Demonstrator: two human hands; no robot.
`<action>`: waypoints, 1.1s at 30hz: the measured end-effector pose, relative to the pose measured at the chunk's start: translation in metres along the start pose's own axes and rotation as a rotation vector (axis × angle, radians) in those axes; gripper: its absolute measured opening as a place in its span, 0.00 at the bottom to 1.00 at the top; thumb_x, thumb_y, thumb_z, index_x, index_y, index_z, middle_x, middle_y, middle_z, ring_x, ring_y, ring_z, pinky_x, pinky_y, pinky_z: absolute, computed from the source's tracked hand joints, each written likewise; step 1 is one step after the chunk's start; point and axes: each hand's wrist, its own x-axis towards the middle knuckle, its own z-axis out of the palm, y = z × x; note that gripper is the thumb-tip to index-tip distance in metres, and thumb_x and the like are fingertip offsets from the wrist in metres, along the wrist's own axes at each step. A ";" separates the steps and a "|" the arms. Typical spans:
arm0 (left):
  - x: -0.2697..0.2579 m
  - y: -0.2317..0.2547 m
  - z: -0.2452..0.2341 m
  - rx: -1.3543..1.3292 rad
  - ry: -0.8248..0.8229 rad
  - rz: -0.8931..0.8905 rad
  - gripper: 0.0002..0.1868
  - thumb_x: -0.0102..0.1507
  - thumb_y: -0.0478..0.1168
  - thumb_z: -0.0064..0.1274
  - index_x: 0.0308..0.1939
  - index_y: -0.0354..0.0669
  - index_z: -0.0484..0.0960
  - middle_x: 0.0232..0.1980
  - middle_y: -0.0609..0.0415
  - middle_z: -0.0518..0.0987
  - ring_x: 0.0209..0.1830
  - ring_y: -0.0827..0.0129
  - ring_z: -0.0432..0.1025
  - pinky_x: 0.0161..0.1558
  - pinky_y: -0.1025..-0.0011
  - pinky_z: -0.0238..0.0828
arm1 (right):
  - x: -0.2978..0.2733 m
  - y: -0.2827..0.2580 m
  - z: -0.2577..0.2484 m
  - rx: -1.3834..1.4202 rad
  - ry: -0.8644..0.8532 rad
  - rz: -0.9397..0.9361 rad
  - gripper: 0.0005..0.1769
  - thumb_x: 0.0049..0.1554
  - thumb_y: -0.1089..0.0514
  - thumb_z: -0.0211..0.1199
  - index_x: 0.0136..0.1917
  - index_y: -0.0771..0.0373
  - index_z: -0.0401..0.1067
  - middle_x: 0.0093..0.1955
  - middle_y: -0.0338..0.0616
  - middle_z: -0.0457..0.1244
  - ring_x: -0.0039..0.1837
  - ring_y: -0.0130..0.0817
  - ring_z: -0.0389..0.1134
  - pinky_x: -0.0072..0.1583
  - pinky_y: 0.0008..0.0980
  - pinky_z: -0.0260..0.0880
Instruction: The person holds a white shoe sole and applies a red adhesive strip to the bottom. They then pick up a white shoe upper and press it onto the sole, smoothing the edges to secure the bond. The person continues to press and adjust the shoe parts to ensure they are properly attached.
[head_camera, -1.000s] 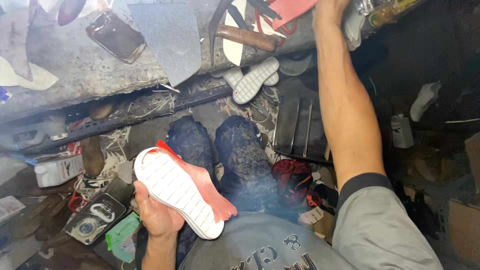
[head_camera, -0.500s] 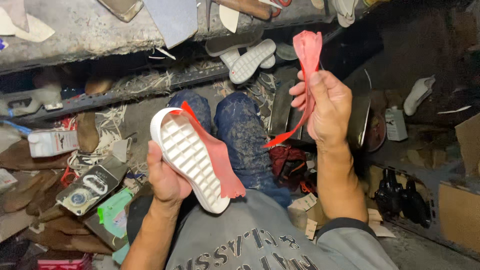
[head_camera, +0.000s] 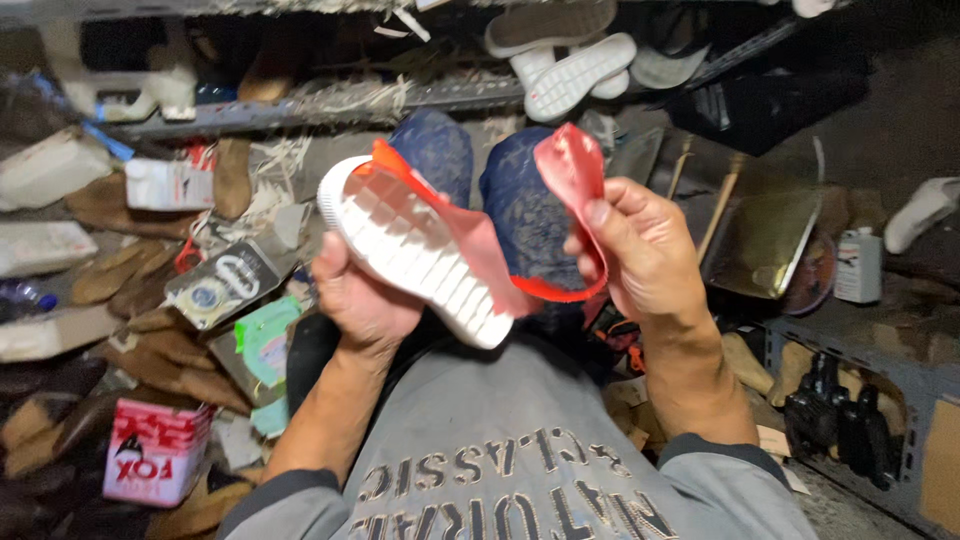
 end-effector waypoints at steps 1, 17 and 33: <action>0.000 -0.003 -0.007 0.007 0.014 0.009 0.39 0.63 0.64 0.44 0.72 0.45 0.69 0.66 0.39 0.75 0.63 0.42 0.72 0.68 0.41 0.65 | -0.008 0.003 0.008 0.007 -0.010 0.014 0.10 0.60 0.58 0.64 0.47 0.70 0.73 0.27 0.58 0.64 0.22 0.32 0.66 0.27 0.24 0.69; 0.021 -0.028 -0.150 0.300 0.072 0.131 0.32 0.70 0.50 0.43 0.76 0.42 0.58 0.69 0.37 0.72 0.66 0.49 0.72 0.66 0.50 0.72 | -0.016 0.090 0.064 0.664 -0.357 0.782 0.11 0.65 0.57 0.56 0.54 0.69 0.68 0.29 0.35 0.54 0.26 0.17 0.56 0.30 0.15 0.57; -0.034 0.019 -0.005 1.253 -0.371 0.072 0.39 0.57 0.56 0.66 0.68 0.45 0.76 0.59 0.51 0.79 0.54 0.61 0.80 0.60 0.65 0.75 | 0.003 0.072 0.046 0.665 -0.118 0.419 0.11 0.69 0.54 0.53 0.61 0.59 0.70 0.44 0.38 0.61 0.45 0.26 0.66 0.52 0.30 0.74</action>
